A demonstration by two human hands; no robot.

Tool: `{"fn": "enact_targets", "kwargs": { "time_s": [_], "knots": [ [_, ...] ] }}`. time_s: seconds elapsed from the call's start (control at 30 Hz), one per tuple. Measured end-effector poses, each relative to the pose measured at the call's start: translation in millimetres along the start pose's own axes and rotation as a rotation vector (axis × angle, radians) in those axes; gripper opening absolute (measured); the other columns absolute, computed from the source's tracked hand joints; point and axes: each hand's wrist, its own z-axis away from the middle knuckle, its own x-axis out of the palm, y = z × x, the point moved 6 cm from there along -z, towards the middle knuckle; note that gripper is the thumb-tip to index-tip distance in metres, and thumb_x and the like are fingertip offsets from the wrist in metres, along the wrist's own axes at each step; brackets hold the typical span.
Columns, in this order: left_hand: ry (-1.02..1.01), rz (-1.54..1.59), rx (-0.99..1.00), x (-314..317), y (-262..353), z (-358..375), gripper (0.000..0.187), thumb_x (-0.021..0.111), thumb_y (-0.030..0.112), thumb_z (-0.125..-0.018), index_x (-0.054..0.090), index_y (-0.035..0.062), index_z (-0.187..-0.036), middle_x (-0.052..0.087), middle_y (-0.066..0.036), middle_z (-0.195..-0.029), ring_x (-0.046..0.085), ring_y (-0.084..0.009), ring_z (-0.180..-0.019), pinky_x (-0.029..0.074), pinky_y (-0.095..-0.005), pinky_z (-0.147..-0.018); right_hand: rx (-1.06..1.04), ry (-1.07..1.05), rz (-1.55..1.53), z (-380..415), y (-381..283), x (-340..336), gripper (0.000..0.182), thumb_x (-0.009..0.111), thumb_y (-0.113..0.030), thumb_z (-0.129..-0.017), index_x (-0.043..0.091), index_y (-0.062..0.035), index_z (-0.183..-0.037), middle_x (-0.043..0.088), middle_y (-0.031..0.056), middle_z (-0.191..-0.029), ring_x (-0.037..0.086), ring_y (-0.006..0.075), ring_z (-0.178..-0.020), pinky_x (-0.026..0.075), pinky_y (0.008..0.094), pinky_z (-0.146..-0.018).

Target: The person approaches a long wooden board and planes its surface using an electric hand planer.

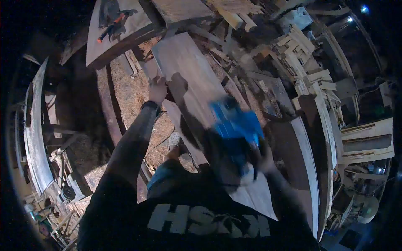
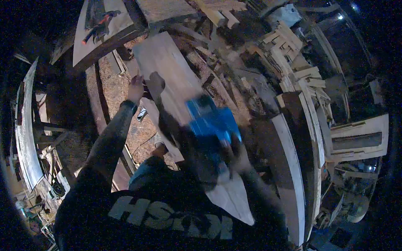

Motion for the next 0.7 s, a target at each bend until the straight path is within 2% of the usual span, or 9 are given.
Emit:
{"fn": "enact_targets", "kwargs": {
  "time_s": [0.03,0.17,0.27,0.33,0.47,0.57,0.6,0.67,0.7],
  "knots": [
    [0.125,-0.366,0.295,24,1,8,0.038,0.059,0.034,-0.106,0.063,0.0002,-0.122,0.074,-0.016,-0.094,0.071,-0.0288,-0.081,0.055,-0.0425,-0.073,-0.177,0.062,0.032,44,63,-30,0.041,0.054,-0.015,-0.110,0.044,0.0008,-0.147,0.063,0.0038,-0.106,0.059,0.0121,-0.090,0.050,0.0303,-0.074],
    [0.081,0.352,-0.435,-4,80,-1,0.040,0.065,0.031,-0.100,0.062,-0.0018,-0.122,0.073,-0.020,-0.106,0.071,-0.0348,-0.091,0.057,-0.0446,-0.081,-0.251,0.063,-0.019,191,121,-69,0.052,0.047,-0.012,-0.106,0.034,0.0042,-0.154,0.062,0.0126,-0.125,0.063,0.0182,-0.101,0.054,0.0330,-0.086],
    [0.070,0.367,-0.516,-14,94,2,0.038,0.069,0.021,-0.094,0.060,-0.0005,-0.125,0.072,-0.021,-0.110,0.070,-0.0379,-0.095,0.057,-0.0434,-0.086,-0.340,0.033,0.090,216,135,-80,0.047,0.044,-0.015,-0.111,0.035,0.0022,-0.154,0.061,0.0133,-0.130,0.062,0.0181,-0.106,0.053,0.0343,-0.093],
    [0.117,0.398,-0.466,-3,80,2,0.039,0.068,0.022,-0.096,0.059,-0.0021,-0.124,0.071,-0.021,-0.113,0.070,-0.0351,-0.095,0.058,-0.0429,-0.084,-0.152,-0.044,-0.273,190,139,-74,0.053,0.046,-0.014,-0.107,0.033,0.0046,-0.155,0.063,0.0143,-0.128,0.064,0.0199,-0.107,0.053,0.0345,-0.092],
    [0.068,0.864,-0.462,1,85,1,0.043,0.064,0.038,-0.101,0.059,-0.0014,-0.119,0.070,-0.023,-0.113,0.070,-0.0346,-0.099,0.056,-0.0464,-0.085,-0.242,0.050,0.047,88,48,-40,0.048,0.050,-0.017,-0.108,0.041,0.0070,-0.149,0.067,0.0103,-0.115,0.064,0.0168,-0.095,0.053,0.0325,-0.083],
    [0.050,0.811,-0.449,32,49,11,0.043,0.061,0.039,-0.102,0.059,0.0000,-0.120,0.070,-0.023,-0.114,0.069,-0.0345,-0.102,0.054,-0.0477,-0.089,-0.126,0.067,-0.047,-7,8,-16,0.041,0.057,-0.024,-0.108,0.054,0.0064,-0.137,0.067,0.0095,-0.103,0.064,0.0170,-0.087,0.053,0.0329,-0.076],
    [0.046,0.792,-0.445,40,37,12,0.043,0.060,0.039,-0.102,0.059,0.0005,-0.120,0.070,-0.023,-0.114,0.068,-0.0344,-0.103,0.054,-0.0482,-0.091,-0.307,0.107,0.079,-45,9,-12,0.039,0.059,-0.026,-0.108,0.056,0.0051,-0.131,0.067,0.0096,-0.098,0.064,0.0179,-0.083,0.053,0.0346,-0.073],
    [0.056,0.629,-0.493,40,22,12,0.043,0.058,0.039,-0.103,0.059,0.0006,-0.122,0.070,-0.022,-0.113,0.068,-0.0344,-0.104,0.053,-0.0484,-0.092,-0.355,0.087,0.136,-96,-30,10,0.031,0.060,-0.028,-0.108,0.060,0.0015,-0.117,0.065,0.0081,-0.086,0.064,0.0186,-0.072,0.052,0.0371,-0.063],
    [0.069,0.484,-0.542,40,20,15,0.043,0.056,0.038,-0.104,0.058,0.0003,-0.123,0.070,-0.022,-0.111,0.068,-0.0343,-0.103,0.052,-0.0481,-0.092,-0.222,0.028,0.067,-110,-67,29,0.028,0.060,-0.029,-0.108,0.061,-0.0007,-0.108,0.063,0.0067,-0.079,0.063,0.0183,-0.065,0.050,0.0379,-0.058]
  ]
}}
